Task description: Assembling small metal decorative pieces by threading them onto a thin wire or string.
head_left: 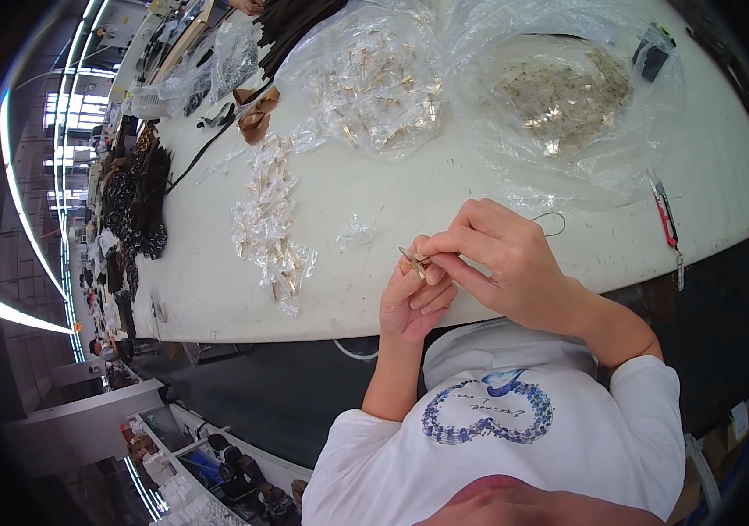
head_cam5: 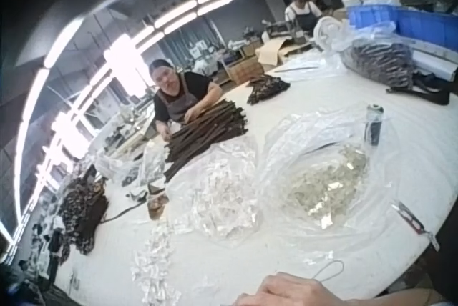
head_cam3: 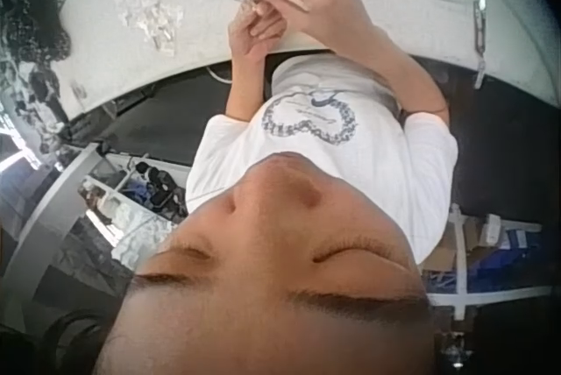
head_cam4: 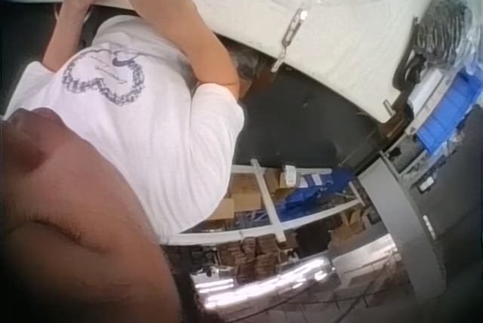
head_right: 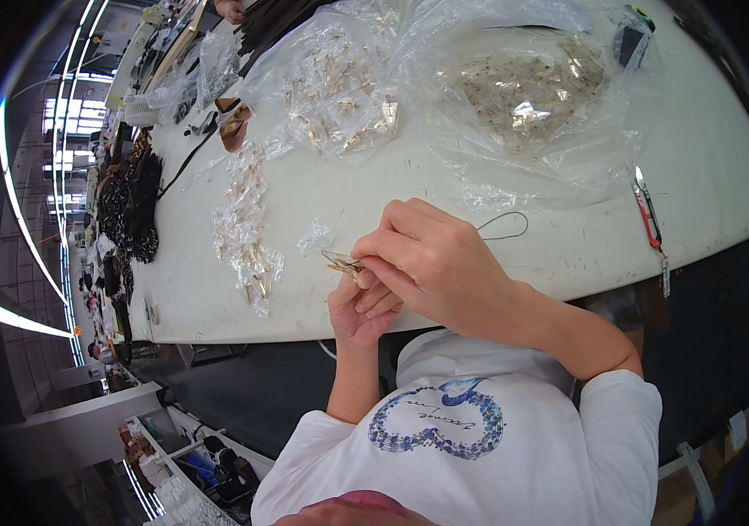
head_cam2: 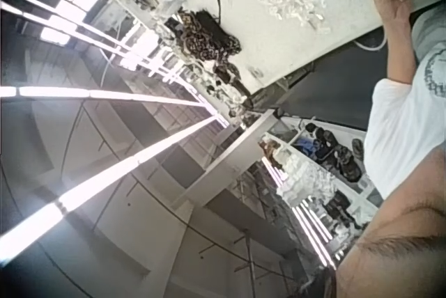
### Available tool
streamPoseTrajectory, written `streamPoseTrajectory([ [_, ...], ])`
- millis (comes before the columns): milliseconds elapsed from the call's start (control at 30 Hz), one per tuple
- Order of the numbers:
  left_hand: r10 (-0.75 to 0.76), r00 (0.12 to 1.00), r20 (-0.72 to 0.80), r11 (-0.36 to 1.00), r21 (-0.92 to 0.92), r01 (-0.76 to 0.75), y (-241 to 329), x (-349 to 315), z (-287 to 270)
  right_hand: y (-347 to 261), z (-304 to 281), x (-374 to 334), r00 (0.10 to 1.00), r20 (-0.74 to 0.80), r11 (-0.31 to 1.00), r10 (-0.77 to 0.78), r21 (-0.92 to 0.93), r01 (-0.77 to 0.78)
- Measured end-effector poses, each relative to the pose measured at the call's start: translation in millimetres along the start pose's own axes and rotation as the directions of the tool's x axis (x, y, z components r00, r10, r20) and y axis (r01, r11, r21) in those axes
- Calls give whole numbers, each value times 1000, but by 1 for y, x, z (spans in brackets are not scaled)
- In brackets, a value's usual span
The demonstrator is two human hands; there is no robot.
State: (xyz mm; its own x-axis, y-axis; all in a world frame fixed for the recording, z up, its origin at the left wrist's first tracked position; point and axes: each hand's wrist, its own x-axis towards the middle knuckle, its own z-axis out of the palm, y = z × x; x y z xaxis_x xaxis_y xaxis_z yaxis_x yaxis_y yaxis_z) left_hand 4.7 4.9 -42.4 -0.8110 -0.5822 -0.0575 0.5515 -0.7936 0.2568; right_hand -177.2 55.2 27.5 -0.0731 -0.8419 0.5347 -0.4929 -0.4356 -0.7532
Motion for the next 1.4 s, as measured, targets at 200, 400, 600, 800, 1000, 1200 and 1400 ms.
streamPoseTrajectory([
  [200, 97, 994, -53, 959, 274, -79, 9, 4, 11, 1, -2, 1, 1000, -10, 1000, 9, -5, -9],
  [400, 288, 946, -149, 727, 677, -115, 15, 0, 23, 4, -1, 0, 975, 106, 944, 194, 249, -215],
  [600, 331, 926, -180, 583, 811, -52, 13, 0, 34, 7, -2, -6, 961, 105, 922, 256, 271, -275],
  [800, 250, 947, -201, 543, 839, 35, 17, 0, 34, 12, 0, -2, 968, 165, 952, 190, 211, -223],
  [1000, 232, 948, -219, 541, 839, 62, 18, 4, 29, 12, -1, -1, 974, 178, 988, 137, 42, -147],
  [1200, 257, 948, -188, 532, 846, 24, 14, 5, 25, 18, 0, -3, 986, 138, 996, 92, 2, -94],
  [1400, 437, 868, -237, 437, 899, 26, 15, 8, 16, 13, -15, 5, 999, -8, 950, -31, 312, 32],
])
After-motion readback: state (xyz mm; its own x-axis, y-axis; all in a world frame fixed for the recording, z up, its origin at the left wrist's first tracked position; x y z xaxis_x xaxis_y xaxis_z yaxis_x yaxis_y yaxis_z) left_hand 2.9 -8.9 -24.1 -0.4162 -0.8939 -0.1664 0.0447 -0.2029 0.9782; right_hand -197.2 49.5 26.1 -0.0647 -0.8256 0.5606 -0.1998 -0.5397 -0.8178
